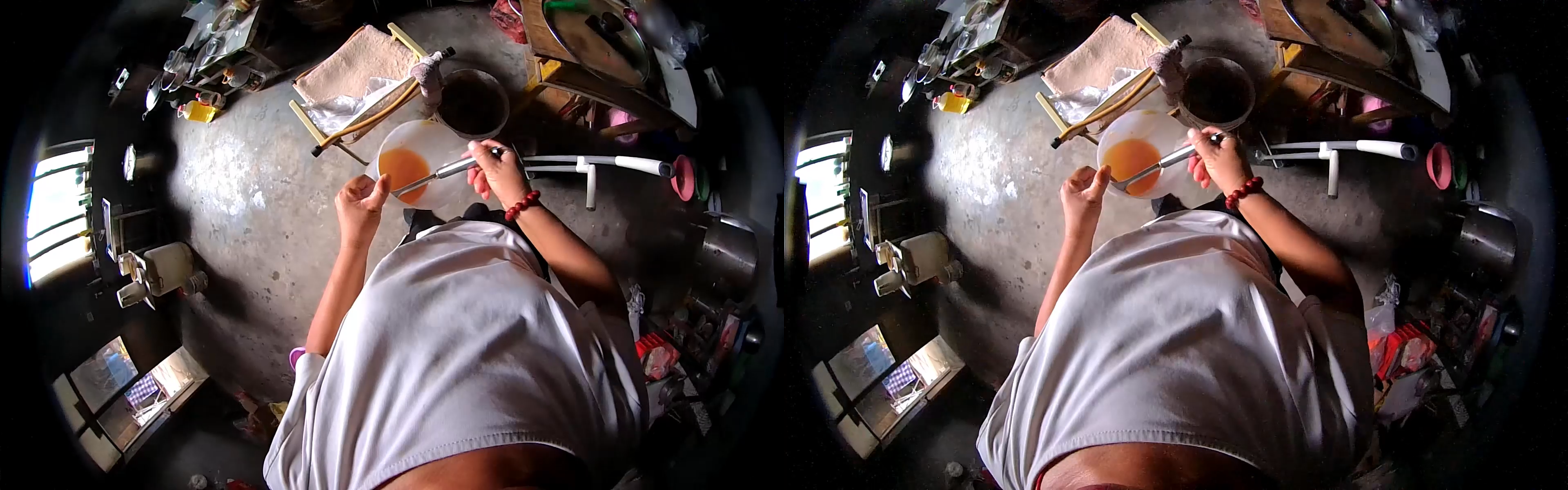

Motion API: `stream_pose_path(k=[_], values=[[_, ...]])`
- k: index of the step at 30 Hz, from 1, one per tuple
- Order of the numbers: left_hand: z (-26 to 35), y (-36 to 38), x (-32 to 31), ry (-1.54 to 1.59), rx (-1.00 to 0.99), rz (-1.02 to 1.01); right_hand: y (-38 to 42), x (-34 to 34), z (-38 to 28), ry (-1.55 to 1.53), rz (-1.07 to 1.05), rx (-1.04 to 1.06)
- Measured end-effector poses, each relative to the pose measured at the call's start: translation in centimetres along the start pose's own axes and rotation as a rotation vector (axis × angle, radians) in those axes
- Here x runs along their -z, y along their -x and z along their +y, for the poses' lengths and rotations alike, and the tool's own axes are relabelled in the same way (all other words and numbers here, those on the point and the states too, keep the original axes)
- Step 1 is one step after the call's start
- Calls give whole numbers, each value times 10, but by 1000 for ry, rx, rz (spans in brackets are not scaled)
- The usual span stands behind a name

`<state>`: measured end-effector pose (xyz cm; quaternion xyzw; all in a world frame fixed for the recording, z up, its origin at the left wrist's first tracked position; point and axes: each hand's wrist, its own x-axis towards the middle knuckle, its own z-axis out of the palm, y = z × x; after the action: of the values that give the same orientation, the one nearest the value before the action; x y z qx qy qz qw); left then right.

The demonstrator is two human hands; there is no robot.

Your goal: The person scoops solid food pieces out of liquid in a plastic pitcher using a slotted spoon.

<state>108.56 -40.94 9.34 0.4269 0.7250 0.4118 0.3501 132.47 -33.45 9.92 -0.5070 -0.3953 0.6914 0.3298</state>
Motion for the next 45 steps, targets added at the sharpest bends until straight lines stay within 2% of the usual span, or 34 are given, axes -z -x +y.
stream_pose_path(k=[6, 11, 26, 29, 37, 39, 45], values=[[5, 6, 5, -49, 20, 6, 5, -2, 10, 24, -6, 27], [4, 8, 8, -55, 24, -8, 11, 1, 13, 60, -76, 149], [12, 4, 13, -61, 23, -49, 37, -7, 10, 202, -140, 302], [11, 2, 12, -44, 21, -61, 48, -7, -5, 400, -158, 377], [9, -2, 8, -31, 9, -61, 59, 2, -21, 563, -172, 587], [9, -3, 8, -15, 1, -55, 60, 3, -25, 687, -129, 796], [-1, -5, 6, 16, -8, -60, 64, 11, -34, 786, -206, 837]])
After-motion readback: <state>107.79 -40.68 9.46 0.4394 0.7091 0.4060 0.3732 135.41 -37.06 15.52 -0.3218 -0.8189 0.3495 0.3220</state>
